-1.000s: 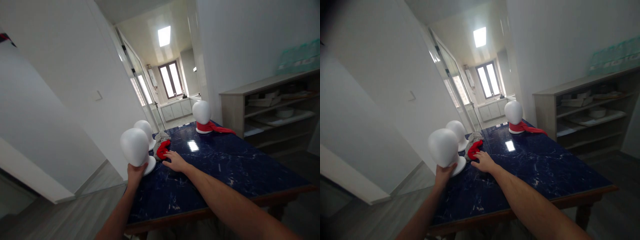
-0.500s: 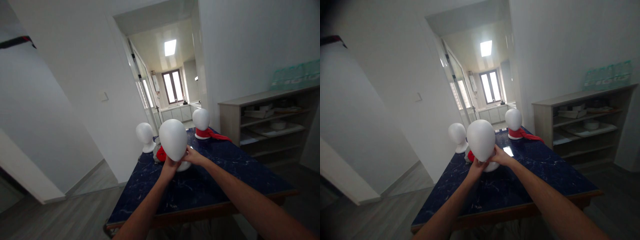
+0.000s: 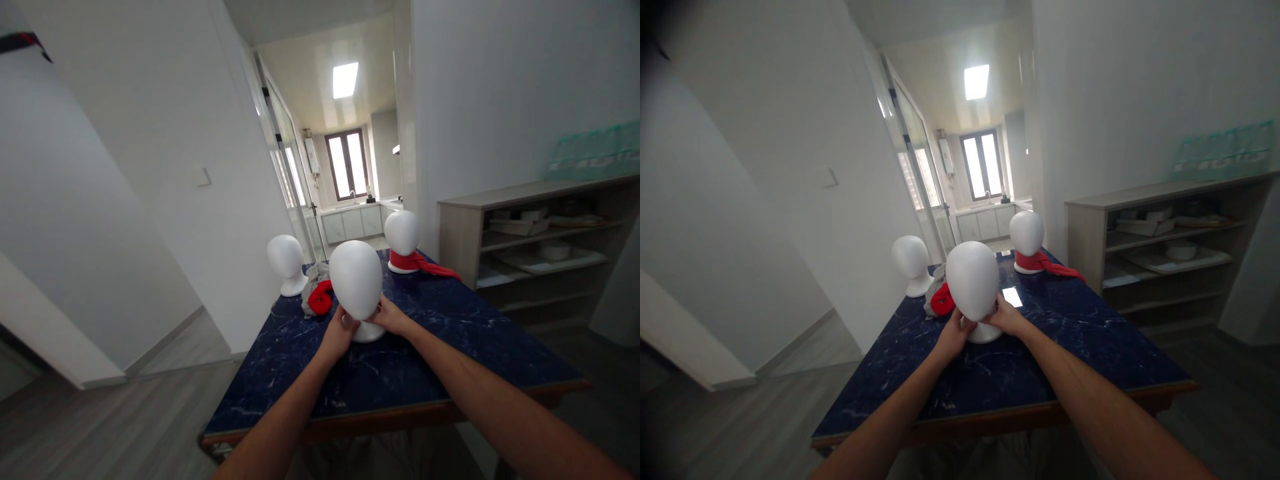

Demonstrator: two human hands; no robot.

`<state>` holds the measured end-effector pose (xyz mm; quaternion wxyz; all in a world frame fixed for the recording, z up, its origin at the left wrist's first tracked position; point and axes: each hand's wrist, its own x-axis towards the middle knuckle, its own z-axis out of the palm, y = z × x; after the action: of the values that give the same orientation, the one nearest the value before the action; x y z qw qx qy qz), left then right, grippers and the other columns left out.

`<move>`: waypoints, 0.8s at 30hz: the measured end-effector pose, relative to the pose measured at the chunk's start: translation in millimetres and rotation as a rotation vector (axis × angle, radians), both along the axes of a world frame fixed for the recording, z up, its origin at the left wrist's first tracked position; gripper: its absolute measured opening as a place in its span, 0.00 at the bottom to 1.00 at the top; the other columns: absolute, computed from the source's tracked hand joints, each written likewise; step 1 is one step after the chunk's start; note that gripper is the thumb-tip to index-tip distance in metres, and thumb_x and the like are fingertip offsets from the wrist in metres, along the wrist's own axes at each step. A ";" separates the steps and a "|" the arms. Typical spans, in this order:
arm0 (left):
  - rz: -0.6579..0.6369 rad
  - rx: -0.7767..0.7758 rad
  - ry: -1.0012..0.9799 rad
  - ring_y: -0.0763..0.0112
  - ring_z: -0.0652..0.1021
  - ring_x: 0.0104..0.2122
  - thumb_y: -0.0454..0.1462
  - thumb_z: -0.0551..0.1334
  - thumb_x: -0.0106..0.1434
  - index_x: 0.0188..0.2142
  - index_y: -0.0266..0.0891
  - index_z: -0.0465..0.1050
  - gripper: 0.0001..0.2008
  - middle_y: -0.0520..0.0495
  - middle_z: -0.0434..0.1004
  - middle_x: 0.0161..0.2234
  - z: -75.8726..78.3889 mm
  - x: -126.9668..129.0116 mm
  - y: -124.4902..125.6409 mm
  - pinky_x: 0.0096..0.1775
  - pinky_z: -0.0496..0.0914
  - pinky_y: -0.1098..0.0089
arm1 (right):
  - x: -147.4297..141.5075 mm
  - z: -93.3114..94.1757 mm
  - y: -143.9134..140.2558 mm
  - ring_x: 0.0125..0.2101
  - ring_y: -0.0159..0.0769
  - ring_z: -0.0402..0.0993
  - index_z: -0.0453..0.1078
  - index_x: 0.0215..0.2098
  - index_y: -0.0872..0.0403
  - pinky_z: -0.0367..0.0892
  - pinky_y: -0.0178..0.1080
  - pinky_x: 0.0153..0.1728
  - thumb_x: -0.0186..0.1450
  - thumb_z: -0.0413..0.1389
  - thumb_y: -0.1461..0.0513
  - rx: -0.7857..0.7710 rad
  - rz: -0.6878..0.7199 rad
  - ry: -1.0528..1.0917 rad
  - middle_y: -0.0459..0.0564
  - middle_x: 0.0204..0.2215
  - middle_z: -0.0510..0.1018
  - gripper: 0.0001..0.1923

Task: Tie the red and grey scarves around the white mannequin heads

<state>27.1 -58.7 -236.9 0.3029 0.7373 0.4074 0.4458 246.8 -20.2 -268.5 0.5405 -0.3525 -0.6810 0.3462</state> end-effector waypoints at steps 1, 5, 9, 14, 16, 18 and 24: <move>0.000 -0.002 0.009 0.51 0.72 0.66 0.39 0.68 0.64 0.68 0.41 0.66 0.34 0.39 0.73 0.67 -0.3 -0.3 -0.6 0.68 0.61 0.53 | 0.6 -1.5 0.3 0.57 0.52 0.75 0.66 0.65 0.49 0.71 0.55 0.59 0.51 0.76 0.51 -0.006 -0.006 0.001 0.57 0.58 0.78 0.48; -0.039 -0.044 0.012 0.54 0.74 0.64 0.31 0.62 0.61 0.68 0.40 0.67 0.35 0.41 0.74 0.66 -2.4 -7.5 6.4 0.67 0.63 0.55 | 1.8 -5.8 -0.2 0.57 0.53 0.75 0.66 0.65 0.51 0.70 0.56 0.60 0.49 0.77 0.52 -0.050 -0.003 -0.009 0.57 0.58 0.78 0.48; 0.211 0.072 0.193 0.51 0.72 0.65 0.26 0.59 0.53 0.62 0.36 0.75 0.35 0.37 0.76 0.63 2.1 -34.8 31.4 0.69 0.60 0.53 | 7.0 -1.2 -2.0 0.60 0.53 0.72 0.64 0.67 0.52 0.65 0.57 0.65 0.48 0.77 0.55 -0.099 0.098 -0.005 0.57 0.60 0.77 0.52; 0.279 0.284 0.683 0.45 0.68 0.68 0.27 0.60 0.55 0.55 0.37 0.80 0.28 0.33 0.75 0.63 16.0 -78.8 64.6 0.71 0.55 0.50 | 22.2 16.3 -9.6 0.65 0.54 0.69 0.68 0.66 0.50 0.59 0.56 0.69 0.48 0.75 0.62 -0.165 0.207 0.010 0.54 0.63 0.76 0.48; 0.266 0.294 0.755 0.45 0.66 0.69 0.27 0.62 0.55 0.51 0.39 0.82 0.24 0.36 0.76 0.63 19.9 -88.7 73.1 0.72 0.53 0.49 | 26.0 21.9 -14.1 0.65 0.54 0.68 0.68 0.67 0.50 0.58 0.56 0.69 0.47 0.76 0.62 -0.164 0.228 0.004 0.55 0.64 0.75 0.50; 0.271 0.286 0.769 0.45 0.66 0.70 0.28 0.62 0.56 0.46 0.40 0.83 0.19 0.37 0.76 0.62 23.0 -92.7 78.2 0.72 0.52 0.49 | 27.0 24.8 -18.3 0.64 0.54 0.69 0.67 0.68 0.51 0.60 0.56 0.69 0.46 0.78 0.61 -0.168 0.262 -0.022 0.56 0.63 0.75 0.53; 0.346 0.127 0.387 0.50 0.79 0.54 0.32 0.65 0.55 0.33 0.41 0.83 0.08 0.38 0.85 0.49 47.8 -87.8 82.0 0.62 0.67 0.55 | 25.1 26.9 -22.8 0.63 0.53 0.70 0.68 0.68 0.53 0.61 0.55 0.68 0.47 0.79 0.56 -0.157 0.235 -0.053 0.59 0.66 0.73 0.52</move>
<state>-60.7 23.3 -189.2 0.0919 0.7459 0.5488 0.3661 271.9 -43.1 -241.6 0.4489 -0.3207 -0.7023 0.4498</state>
